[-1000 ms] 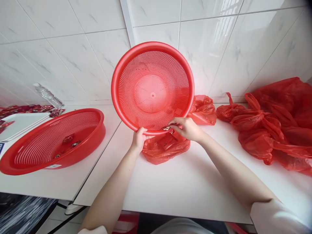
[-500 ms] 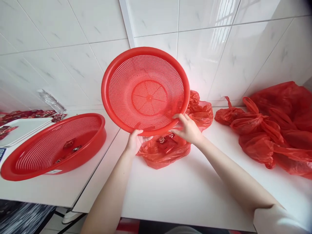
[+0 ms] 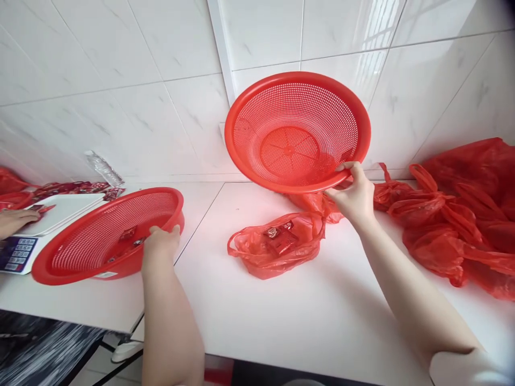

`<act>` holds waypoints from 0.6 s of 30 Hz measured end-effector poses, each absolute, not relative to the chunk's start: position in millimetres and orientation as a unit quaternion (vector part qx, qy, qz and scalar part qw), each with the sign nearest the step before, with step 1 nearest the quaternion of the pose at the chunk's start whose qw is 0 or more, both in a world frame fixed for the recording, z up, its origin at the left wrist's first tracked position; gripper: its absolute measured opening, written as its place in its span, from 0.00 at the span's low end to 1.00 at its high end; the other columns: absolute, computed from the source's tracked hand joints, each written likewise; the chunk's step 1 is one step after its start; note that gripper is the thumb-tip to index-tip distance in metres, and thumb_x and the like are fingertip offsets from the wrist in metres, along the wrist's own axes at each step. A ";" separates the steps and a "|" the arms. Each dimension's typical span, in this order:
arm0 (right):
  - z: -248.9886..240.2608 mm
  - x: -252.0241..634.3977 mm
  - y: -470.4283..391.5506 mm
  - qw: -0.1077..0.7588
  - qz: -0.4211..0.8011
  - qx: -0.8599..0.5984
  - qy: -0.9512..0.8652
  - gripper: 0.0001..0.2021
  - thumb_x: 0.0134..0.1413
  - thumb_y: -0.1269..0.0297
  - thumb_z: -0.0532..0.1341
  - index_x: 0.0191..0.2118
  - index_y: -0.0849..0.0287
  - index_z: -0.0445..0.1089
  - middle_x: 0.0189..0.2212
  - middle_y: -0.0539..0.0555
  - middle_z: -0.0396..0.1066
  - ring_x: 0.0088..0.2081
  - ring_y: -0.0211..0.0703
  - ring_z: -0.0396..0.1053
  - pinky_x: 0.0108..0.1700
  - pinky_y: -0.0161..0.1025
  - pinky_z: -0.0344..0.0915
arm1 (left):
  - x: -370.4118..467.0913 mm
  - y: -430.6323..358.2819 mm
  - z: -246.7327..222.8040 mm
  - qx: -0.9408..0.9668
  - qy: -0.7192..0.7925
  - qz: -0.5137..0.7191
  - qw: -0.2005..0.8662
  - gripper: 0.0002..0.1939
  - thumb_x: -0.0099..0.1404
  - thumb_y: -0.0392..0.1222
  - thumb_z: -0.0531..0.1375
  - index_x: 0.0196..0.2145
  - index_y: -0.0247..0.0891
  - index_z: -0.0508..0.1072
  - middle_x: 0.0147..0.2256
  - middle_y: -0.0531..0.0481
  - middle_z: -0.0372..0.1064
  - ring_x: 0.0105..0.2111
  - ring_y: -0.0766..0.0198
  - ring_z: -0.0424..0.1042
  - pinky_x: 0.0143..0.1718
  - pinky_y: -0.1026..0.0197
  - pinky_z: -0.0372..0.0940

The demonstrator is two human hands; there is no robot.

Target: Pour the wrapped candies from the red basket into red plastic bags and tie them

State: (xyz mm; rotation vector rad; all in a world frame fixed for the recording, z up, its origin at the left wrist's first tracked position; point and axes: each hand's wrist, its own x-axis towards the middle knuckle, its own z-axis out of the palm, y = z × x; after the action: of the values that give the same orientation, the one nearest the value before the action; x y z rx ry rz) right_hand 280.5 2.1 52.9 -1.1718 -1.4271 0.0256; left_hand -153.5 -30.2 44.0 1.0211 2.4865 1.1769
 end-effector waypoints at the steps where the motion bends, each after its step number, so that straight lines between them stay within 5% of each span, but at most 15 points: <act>1: 53.3 281.2 1.9 0.605 0.009 -0.508 -0.612 0.21 0.43 0.51 0.66 0.41 0.54 0.62 0.35 0.53 0.72 0.34 0.49 0.75 0.36 0.44 0.71 | -153.6 -30.0 42.2 0.325 0.855 0.392 0.099 0.23 0.48 0.41 0.64 0.37 0.37 0.57 0.49 0.19 0.63 0.54 0.15 0.57 0.44 0.21 0.51; 9: 51.8 275.8 0.3 0.591 0.041 -0.518 -0.617 0.19 0.45 0.54 0.65 0.41 0.54 0.61 0.37 0.53 0.72 0.36 0.49 0.75 0.37 0.43 0.71 | -146.8 -16.1 33.7 0.373 0.821 0.432 0.014 0.24 0.46 0.44 0.68 0.33 0.43 0.56 0.40 0.41 0.68 0.51 0.40 0.65 0.53 0.40 0.59; 18: 54.2 266.7 -7.6 0.601 0.097 -0.487 -0.627 0.20 0.42 0.54 0.67 0.40 0.53 0.62 0.38 0.53 0.72 0.36 0.47 0.74 0.40 0.42 0.71 | -95.6 10.8 5.1 0.539 0.678 0.494 0.077 0.23 0.43 0.49 0.70 0.35 0.43 0.66 0.30 0.52 0.68 0.30 0.59 0.68 0.41 0.54 0.65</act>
State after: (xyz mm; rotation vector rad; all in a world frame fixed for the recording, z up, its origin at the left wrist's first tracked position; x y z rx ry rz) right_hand 266.7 -7.6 54.2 -1.1277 -1.4521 0.2245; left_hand -95.6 10.8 5.1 1.6145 2.0314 1.4802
